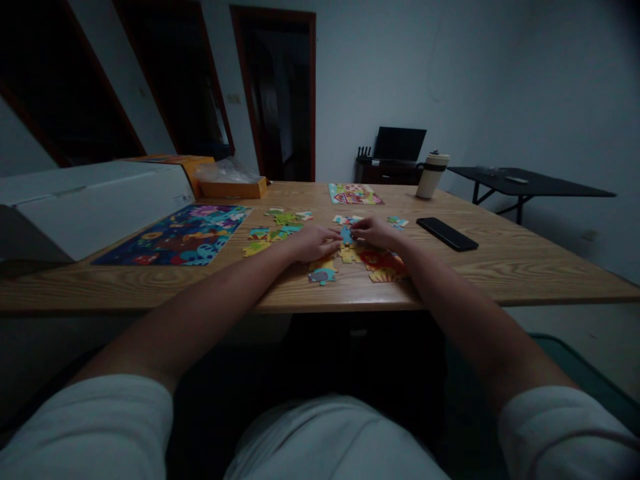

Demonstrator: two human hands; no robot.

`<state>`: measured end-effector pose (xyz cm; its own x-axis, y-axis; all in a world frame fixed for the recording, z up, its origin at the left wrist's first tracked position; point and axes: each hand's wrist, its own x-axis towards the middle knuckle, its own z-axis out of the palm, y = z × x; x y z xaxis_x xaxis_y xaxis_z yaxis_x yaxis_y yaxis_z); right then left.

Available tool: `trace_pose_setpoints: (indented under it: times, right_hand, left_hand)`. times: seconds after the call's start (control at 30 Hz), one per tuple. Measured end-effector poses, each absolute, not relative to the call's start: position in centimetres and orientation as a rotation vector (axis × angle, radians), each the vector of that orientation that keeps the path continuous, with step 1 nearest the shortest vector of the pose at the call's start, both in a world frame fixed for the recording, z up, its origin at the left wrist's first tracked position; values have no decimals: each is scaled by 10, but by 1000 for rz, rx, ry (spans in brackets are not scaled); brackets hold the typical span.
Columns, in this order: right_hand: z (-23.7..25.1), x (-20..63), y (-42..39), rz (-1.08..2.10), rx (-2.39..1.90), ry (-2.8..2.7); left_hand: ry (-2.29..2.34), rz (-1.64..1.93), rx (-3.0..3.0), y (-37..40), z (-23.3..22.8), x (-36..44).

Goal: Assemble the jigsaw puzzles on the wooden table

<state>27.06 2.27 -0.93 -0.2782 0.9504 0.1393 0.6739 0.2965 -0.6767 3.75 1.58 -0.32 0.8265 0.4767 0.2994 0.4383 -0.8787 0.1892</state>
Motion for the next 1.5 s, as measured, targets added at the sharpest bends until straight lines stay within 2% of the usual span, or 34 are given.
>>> trace_pose_setpoints:
  times: [0.17, 0.57, 1.07, 1.33, 1.5]
  right_hand:
    - [-12, 274, 26, 537, -1558, -2152]
    - [-13, 278, 27, 339, -1598, -2390]
    - [-12, 275, 20, 315, -1639, -2394]
    - [-13, 265, 11, 66, -1684, -2489]
    - [-12, 271, 16, 211, -1567, -2373]
  left_hand:
    - [722, 297, 2984, 13, -3, 39]
    - [820, 231, 3000, 15, -7, 34]
    - [838, 219, 2976, 10, -2, 34]
    - [858, 189, 3036, 3, -2, 36]
    - [1036, 192, 2994, 2, -1, 33]
